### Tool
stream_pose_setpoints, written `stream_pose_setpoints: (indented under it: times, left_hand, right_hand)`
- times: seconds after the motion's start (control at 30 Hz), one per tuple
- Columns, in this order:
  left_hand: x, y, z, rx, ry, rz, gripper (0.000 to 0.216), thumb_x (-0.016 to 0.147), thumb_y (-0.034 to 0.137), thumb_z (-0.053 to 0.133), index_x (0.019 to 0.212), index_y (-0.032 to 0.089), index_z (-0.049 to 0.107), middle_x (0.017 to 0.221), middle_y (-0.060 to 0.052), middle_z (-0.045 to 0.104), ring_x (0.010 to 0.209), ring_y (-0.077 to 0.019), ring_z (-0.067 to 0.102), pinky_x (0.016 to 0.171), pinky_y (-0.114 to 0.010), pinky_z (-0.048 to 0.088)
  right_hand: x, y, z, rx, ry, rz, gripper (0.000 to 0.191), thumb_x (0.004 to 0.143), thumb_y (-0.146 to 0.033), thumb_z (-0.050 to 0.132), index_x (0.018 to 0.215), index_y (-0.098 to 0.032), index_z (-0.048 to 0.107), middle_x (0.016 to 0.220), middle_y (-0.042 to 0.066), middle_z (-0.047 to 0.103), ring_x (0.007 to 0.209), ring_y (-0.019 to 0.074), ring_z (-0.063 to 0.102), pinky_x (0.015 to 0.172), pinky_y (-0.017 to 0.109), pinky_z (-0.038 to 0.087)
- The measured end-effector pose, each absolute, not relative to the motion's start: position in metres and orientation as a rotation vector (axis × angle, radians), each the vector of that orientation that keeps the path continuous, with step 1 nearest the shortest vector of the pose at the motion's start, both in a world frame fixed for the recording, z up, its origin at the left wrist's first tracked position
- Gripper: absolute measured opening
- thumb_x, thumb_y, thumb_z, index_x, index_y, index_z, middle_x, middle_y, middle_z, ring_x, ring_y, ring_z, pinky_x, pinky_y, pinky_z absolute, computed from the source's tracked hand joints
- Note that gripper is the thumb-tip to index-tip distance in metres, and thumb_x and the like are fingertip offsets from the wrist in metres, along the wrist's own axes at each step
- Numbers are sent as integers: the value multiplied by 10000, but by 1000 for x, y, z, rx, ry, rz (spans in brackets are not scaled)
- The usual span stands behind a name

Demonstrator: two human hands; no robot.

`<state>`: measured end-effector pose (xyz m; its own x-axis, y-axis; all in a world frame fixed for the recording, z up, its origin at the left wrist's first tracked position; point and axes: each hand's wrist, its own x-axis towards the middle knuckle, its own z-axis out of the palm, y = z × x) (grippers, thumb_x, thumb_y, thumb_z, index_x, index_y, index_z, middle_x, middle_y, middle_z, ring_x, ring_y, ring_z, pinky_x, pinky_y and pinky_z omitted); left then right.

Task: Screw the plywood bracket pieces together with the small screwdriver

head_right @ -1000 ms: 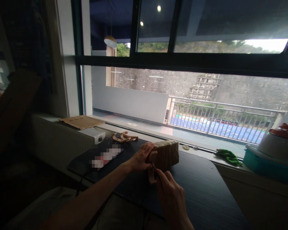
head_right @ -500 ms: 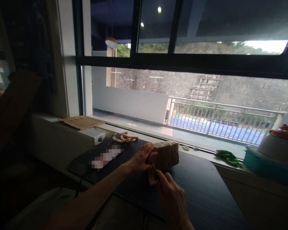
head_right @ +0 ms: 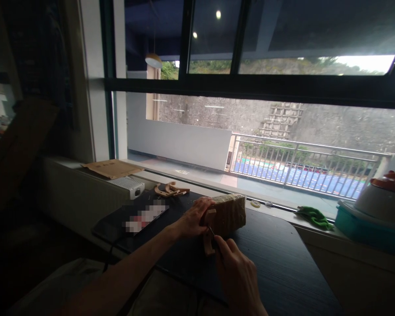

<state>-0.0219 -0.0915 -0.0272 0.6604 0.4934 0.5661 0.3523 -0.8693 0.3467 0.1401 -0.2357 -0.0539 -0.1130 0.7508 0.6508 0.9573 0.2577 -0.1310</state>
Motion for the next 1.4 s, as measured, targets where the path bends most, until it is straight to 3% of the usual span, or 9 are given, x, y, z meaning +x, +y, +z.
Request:
stream_pose_setpoints:
  times: [0.3,0.43,0.57,0.93,1.07,1.2,1.4]
  left_hand:
    - [-21,-92,-26,2694,712,982,827,603,195,736,1331,180,344,1402,-132,363,1345,-304,253,1120,-473,253]
    - [-21,-93,-25,2692,715,976,822,609,209,730,1331,197,337,1407,-128,359,1347,-306,252,1118,-484,249]
    - [-21,-92,-26,2692,699,1000,779,637,194,691,1329,201,332,1398,-123,370,1342,-295,266,1117,-477,244]
    - [-21,-90,-30,2678,707,987,794,636,181,681,1343,210,320,1426,-126,337,1364,-309,222,1120,-503,225]
    - [-22,-91,-29,2687,707,997,788,634,174,681,1339,193,329,1413,-134,353,1355,-299,241,1118,-484,241]
    - [-22,-92,-28,2672,703,1011,775,635,174,675,1332,215,337,1404,-120,368,1345,-300,265,1113,-489,245]
    - [-21,-91,-29,2676,697,1003,791,634,181,687,1339,217,330,1421,-122,351,1354,-308,248,1119,-495,224]
  right_hand:
    - [136,-231,-60,-1548,-1823,-266,292,913,-270,404,1154,-261,569,1048,2,708,834,164,698,629,225,537]
    - [136,-233,-56,-1573,-1862,-365,329,883,-244,440,1192,-270,551,1023,10,703,681,150,694,514,216,502]
    - [136,-237,-52,-1546,-1956,-497,346,895,-200,403,1181,-282,580,873,3,681,608,126,668,431,186,428]
    - [138,-230,-62,-1511,-1870,-267,341,902,-240,401,1190,-284,579,1058,16,694,787,158,693,629,215,535]
    - [138,-232,-60,-1567,-1882,-346,350,895,-241,417,1215,-275,554,1064,17,688,730,153,692,564,210,524]
    - [140,-237,-54,-1557,-1944,-510,343,912,-241,393,1203,-277,570,925,12,681,617,126,672,446,182,453]
    - [142,-235,-58,-1496,-1926,-436,331,919,-242,382,1185,-267,577,950,21,690,696,134,687,499,184,483]
